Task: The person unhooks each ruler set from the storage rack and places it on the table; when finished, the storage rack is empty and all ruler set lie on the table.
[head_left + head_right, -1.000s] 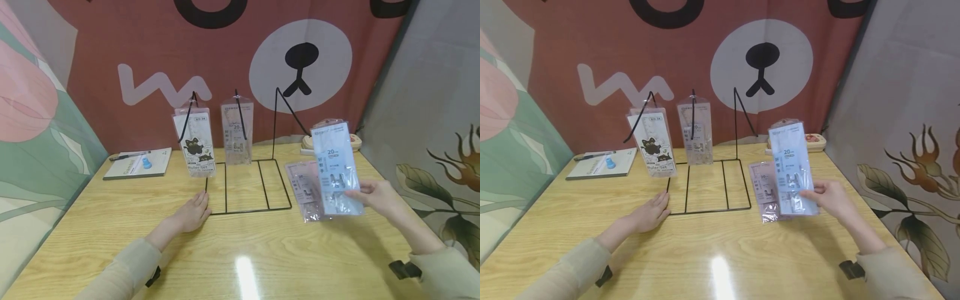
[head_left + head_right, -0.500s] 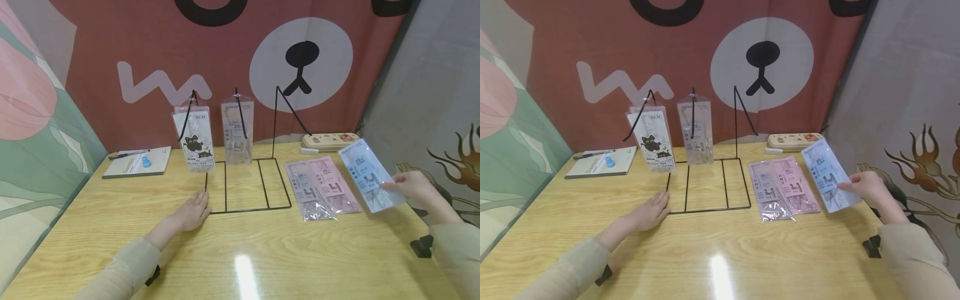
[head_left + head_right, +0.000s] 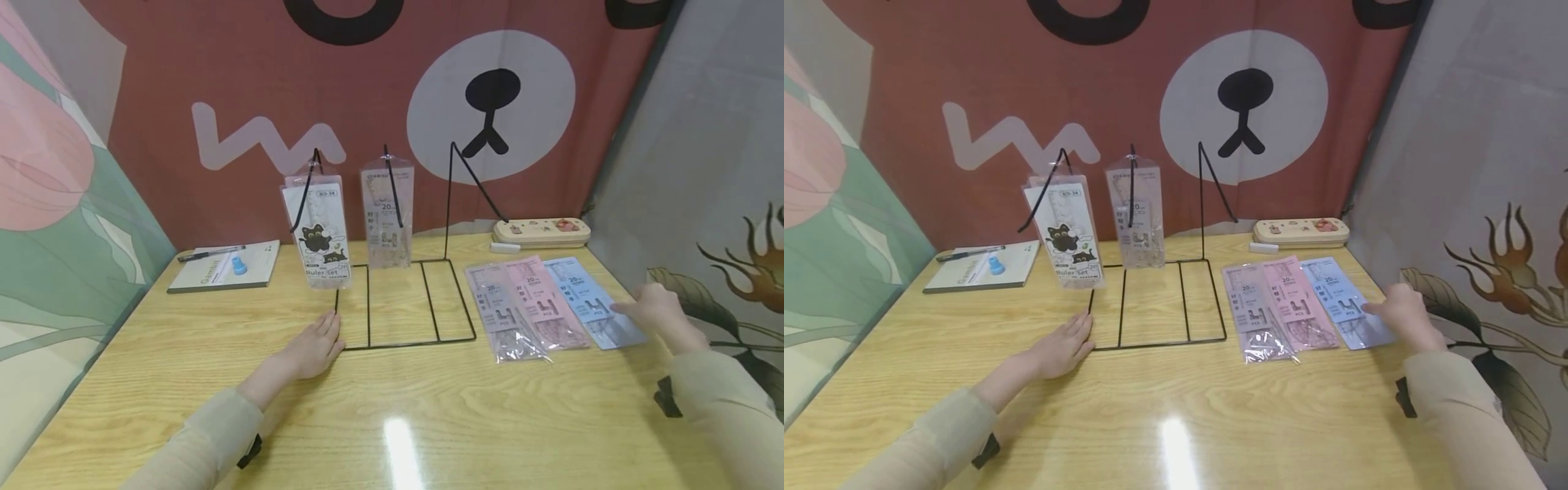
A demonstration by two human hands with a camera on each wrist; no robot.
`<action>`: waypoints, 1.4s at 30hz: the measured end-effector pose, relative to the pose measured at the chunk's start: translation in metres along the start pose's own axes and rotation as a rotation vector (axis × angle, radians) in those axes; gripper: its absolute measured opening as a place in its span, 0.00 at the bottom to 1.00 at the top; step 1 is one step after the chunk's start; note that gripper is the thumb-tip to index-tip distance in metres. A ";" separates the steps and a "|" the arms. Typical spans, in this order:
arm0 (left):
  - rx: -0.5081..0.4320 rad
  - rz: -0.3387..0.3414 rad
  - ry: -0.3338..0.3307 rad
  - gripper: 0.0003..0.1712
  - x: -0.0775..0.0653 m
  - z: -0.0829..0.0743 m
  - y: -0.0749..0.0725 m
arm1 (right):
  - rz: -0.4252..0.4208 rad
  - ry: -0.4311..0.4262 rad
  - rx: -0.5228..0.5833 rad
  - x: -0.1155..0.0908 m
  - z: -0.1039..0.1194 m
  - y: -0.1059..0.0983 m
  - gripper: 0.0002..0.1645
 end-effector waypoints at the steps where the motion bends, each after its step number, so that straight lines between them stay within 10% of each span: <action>1: -0.002 0.001 -0.001 0.33 0.000 0.000 0.000 | -0.005 0.007 0.008 -0.001 0.004 0.001 0.44; 25: 0.003 0.012 0.002 0.33 -0.001 -0.002 -0.002 | 0.101 -0.512 0.236 -0.033 0.197 0.068 0.55; 42: -0.008 0.000 -0.002 0.33 -0.001 -0.001 -0.001 | 0.230 -0.615 0.124 -0.049 0.244 0.114 0.50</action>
Point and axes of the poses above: each hand's wrist, its own x-axis towards the middle knuckle, its own y-axis out of the palm, z = x × y, the point moved 6 cm from there along x, towards the middle knuckle, and after that the axes turned 3 degrees about -z, right-handed, at the moved point
